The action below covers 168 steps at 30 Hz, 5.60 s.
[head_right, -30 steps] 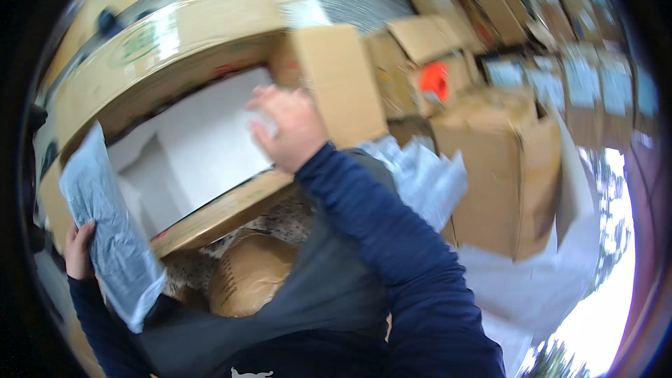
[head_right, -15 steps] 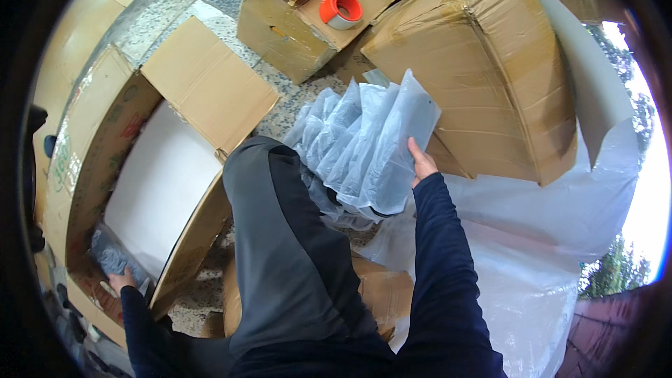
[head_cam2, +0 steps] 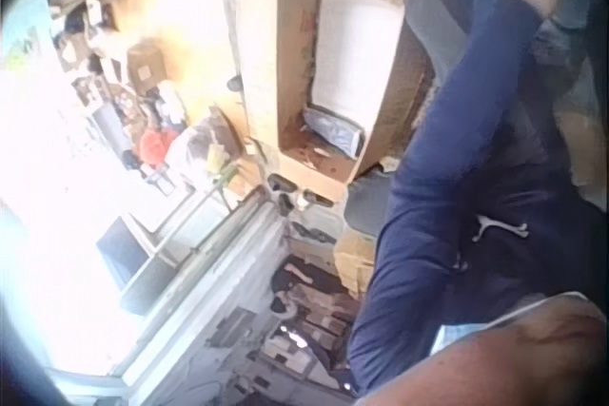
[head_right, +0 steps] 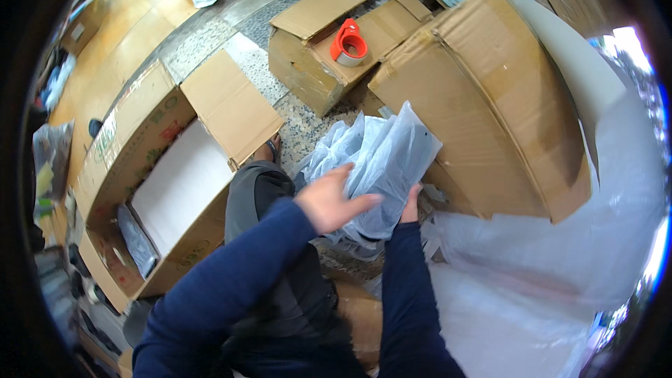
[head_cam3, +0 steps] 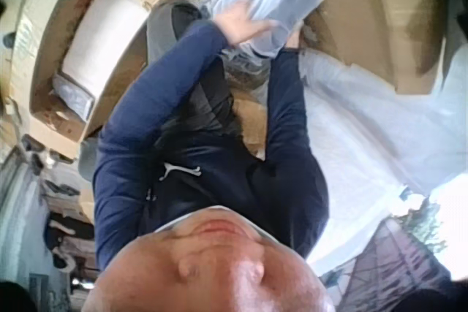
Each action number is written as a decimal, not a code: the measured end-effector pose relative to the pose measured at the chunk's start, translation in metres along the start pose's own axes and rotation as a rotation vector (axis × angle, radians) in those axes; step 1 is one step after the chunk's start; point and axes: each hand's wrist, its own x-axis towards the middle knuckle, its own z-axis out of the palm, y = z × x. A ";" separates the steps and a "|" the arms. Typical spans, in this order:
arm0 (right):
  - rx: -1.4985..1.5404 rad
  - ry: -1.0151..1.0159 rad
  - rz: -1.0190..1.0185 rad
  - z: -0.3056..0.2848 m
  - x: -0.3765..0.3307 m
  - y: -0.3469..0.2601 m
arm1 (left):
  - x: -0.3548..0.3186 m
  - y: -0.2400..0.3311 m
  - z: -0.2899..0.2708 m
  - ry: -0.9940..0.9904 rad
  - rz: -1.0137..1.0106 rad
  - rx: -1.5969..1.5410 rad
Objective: The person sits on the floor and packs plastic-wrapped items into a cardboard box. They repeatedly pick up items from the floor and place them into the box, arranging them to fit.
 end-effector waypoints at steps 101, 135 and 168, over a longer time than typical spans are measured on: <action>-1.584 -1.143 0.448 0.393 -0.054 0.606 | -0.403 -0.394 -0.254 0.909 -1.012 0.617; -2.186 0.028 0.081 -0.014 0.096 0.005 | -0.321 -0.278 -0.159 0.597 -0.486 0.531; -1.172 -0.179 -0.021 0.034 0.081 -0.116 | -0.270 -0.122 -0.146 0.733 -0.272 0.033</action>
